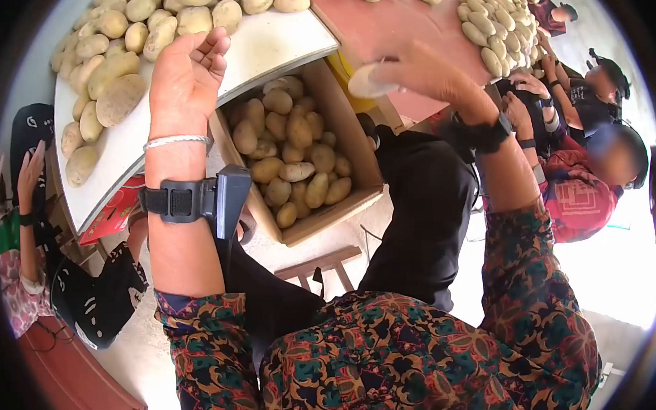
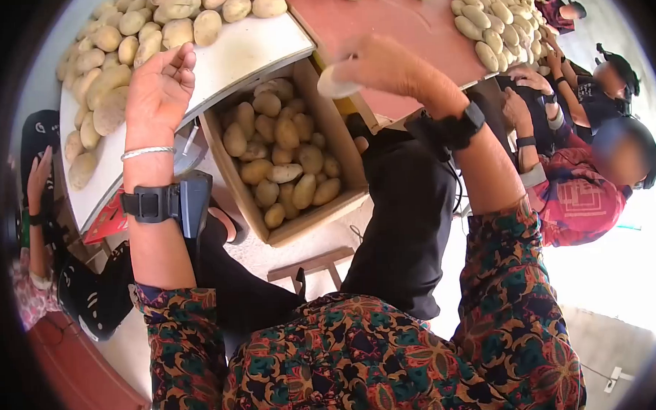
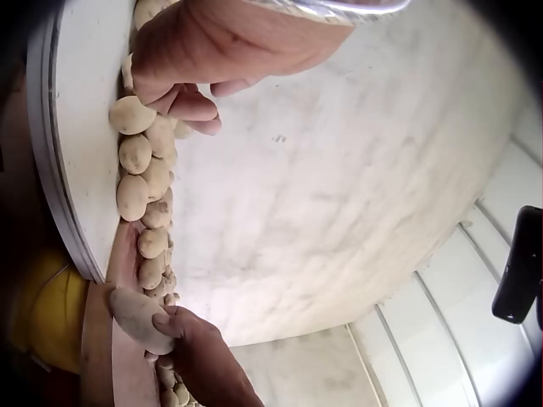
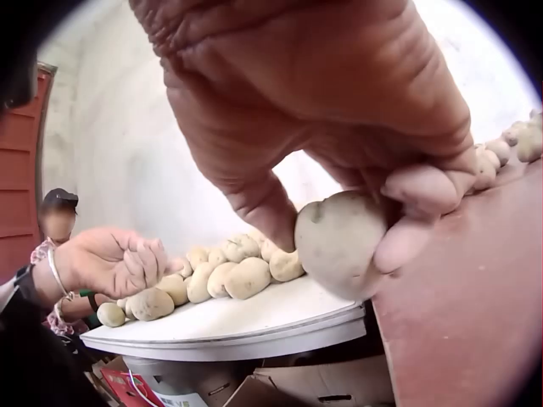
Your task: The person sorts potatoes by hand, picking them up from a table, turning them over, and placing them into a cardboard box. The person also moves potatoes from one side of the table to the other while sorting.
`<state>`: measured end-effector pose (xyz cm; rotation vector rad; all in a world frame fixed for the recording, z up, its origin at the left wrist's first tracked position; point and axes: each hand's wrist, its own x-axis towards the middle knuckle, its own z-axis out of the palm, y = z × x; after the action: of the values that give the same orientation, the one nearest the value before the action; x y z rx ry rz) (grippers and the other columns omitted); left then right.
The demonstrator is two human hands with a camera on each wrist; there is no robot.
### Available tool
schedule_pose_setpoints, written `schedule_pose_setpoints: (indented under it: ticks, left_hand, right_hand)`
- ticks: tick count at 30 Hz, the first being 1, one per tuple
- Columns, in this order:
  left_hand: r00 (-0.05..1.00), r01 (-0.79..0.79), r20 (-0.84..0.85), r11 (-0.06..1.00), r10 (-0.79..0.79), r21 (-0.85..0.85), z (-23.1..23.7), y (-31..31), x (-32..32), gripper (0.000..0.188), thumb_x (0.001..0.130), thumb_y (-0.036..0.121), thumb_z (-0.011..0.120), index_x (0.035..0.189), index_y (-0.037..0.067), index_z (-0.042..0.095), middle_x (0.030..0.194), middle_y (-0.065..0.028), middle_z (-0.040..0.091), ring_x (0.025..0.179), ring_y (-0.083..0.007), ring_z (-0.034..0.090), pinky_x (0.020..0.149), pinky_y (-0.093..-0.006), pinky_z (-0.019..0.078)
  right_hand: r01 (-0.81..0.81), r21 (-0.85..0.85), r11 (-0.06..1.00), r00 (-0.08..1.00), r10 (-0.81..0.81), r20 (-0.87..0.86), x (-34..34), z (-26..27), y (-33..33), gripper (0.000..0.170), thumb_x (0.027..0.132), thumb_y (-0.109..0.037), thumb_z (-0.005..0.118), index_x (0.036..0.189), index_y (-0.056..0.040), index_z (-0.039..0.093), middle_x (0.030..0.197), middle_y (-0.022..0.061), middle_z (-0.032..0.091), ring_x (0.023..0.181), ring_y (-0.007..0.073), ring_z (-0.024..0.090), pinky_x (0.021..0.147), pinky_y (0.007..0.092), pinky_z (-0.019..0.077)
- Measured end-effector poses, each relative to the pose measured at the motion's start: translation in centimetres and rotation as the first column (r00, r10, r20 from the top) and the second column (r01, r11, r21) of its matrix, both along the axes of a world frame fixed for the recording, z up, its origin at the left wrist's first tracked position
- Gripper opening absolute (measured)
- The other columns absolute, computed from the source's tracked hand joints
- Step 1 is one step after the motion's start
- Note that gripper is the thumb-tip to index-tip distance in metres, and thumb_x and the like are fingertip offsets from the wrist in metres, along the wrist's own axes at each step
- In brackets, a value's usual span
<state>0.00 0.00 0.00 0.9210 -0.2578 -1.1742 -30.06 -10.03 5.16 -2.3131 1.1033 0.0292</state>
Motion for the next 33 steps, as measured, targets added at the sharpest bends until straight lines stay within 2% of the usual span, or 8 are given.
schedule_pose_setpoints:
  ticks: [2, 7, 8, 10, 19, 24, 27, 33]
  left_hand:
    - [0.999, -0.009, 0.034, 1.000, 0.009, -0.008, 0.5, -0.4, 0.1, 0.025, 0.089, 0.010, 0.059, 0.106, -0.008, 0.056, 0.097, -0.0110, 0.064, 0.082, -0.0185, 0.062, 0.066, -0.0231, 0.0495]
    - [0.987, 0.155, 0.051, 0.985, -0.152, -0.075, -2.4, -0.3, 0.4, 0.024, 0.091, 0.012, 0.053, 0.106, -0.006, 0.059, 0.091, -0.0089, 0.065, 0.080, -0.0163, 0.062, 0.064, -0.0225, 0.0491]
    - [1.000, 0.021, 0.008, 1.000, -0.020, -0.016, -1.6, -0.1, -0.9, 0.024, 0.090, 0.013, 0.053, 0.105, -0.004, 0.061, 0.090, -0.0078, 0.066, 0.079, -0.0156, 0.063, 0.063, -0.0220, 0.0495]
    - [0.999, 0.009, -0.048, 1.000, -0.008, 0.013, -1.4, 0.6, -1.1, 0.023, 0.091, 0.014, 0.052, 0.105, -0.003, 0.060, 0.092, -0.0074, 0.066, 0.078, -0.0156, 0.063, 0.060, -0.0211, 0.0504]
    - [0.977, -0.156, -0.153, 0.987, 0.149, -0.035, -0.5, 2.0, -1.0, 0.021, 0.091, 0.014, 0.055, 0.108, 0.001, 0.058, 0.089, -0.0046, 0.063, 0.073, -0.0143, 0.057, 0.061, -0.0244, 0.0437]
    - [0.969, -0.199, -0.159, 0.980, 0.192, -0.030, 0.0, 2.6, -1.1, 0.018, 0.089, 0.010, 0.053, 0.104, 0.002, 0.059, 0.089, -0.0024, 0.062, 0.073, -0.0116, 0.056, 0.061, -0.0216, 0.0451]
    - [0.966, -0.203, -0.167, 0.979, 0.197, -0.019, -0.1, 2.4, -0.9, 0.022, 0.091, 0.013, 0.052, 0.109, 0.001, 0.057, 0.090, -0.0046, 0.062, 0.074, -0.0145, 0.056, 0.061, -0.0250, 0.0439]
    - [0.961, -0.221, -0.171, 0.975, 0.219, 0.007, -0.2, 2.1, -0.9, 0.023, 0.091, 0.014, 0.052, 0.110, 0.002, 0.056, 0.091, -0.0053, 0.063, 0.074, -0.0149, 0.057, 0.062, -0.0249, 0.0439]
  right_hand:
    - [-0.203, -0.147, 0.968, 0.978, 0.206, 0.009, 0.2, -0.3, 2.0, 0.030, 0.080, -0.027, 0.059, 0.095, -0.0029, 0.068, 0.082, 0.0162, 0.069, 0.075, 0.0297, 0.067, 0.068, 0.0411, 0.0515]
    - [-0.341, -0.240, 0.909, 0.906, 0.250, -0.342, 0.4, -2.7, 6.4, 0.019, 0.075, -0.018, 0.055, 0.076, -0.0021, 0.066, 0.081, 0.0198, 0.067, 0.078, 0.0393, 0.064, 0.070, 0.0463, 0.0517]
    - [-0.376, -0.233, 0.897, 0.880, 0.266, -0.394, 0.5, -2.4, 6.4, 0.018, 0.075, -0.017, 0.056, 0.076, -0.0021, 0.066, 0.080, 0.0195, 0.066, 0.077, 0.0394, 0.064, 0.069, 0.0473, 0.0513]
    - [-0.412, -0.244, 0.878, 0.853, 0.278, -0.442, 1.0, -2.1, 5.2, 0.017, 0.075, -0.016, 0.056, 0.076, -0.0021, 0.066, 0.079, 0.0192, 0.066, 0.077, 0.0396, 0.064, 0.067, 0.0482, 0.0510]
    - [-0.001, -0.395, 0.919, 0.986, 0.066, 0.151, 6.7, -2.5, -0.5, 0.016, 0.079, -0.014, 0.055, 0.073, -0.0027, 0.064, 0.072, 0.0195, 0.063, 0.074, 0.0409, 0.062, 0.067, 0.0499, 0.0503]
    - [0.303, -0.397, 0.866, 0.928, -0.174, 0.330, 11.3, -5.5, -5.3, 0.026, 0.079, -0.012, 0.059, 0.102, 0.0002, 0.058, 0.102, 0.0215, 0.062, 0.097, 0.0391, 0.061, 0.082, 0.0463, 0.0502]
    - [0.390, -0.335, 0.858, 0.904, -0.288, 0.315, 13.5, -6.0, -6.7, 0.039, 0.079, -0.013, 0.061, 0.113, 0.0012, 0.050, 0.119, 0.0208, 0.055, 0.112, 0.0372, 0.055, 0.091, 0.0434, 0.0480]
    - [0.416, -0.370, 0.830, 0.909, -0.395, 0.134, 15.8, -5.5, -5.4, 0.046, 0.079, -0.026, 0.065, 0.115, -0.0010, 0.050, 0.113, 0.0187, 0.058, 0.108, 0.0367, 0.057, 0.092, 0.0433, 0.0478]
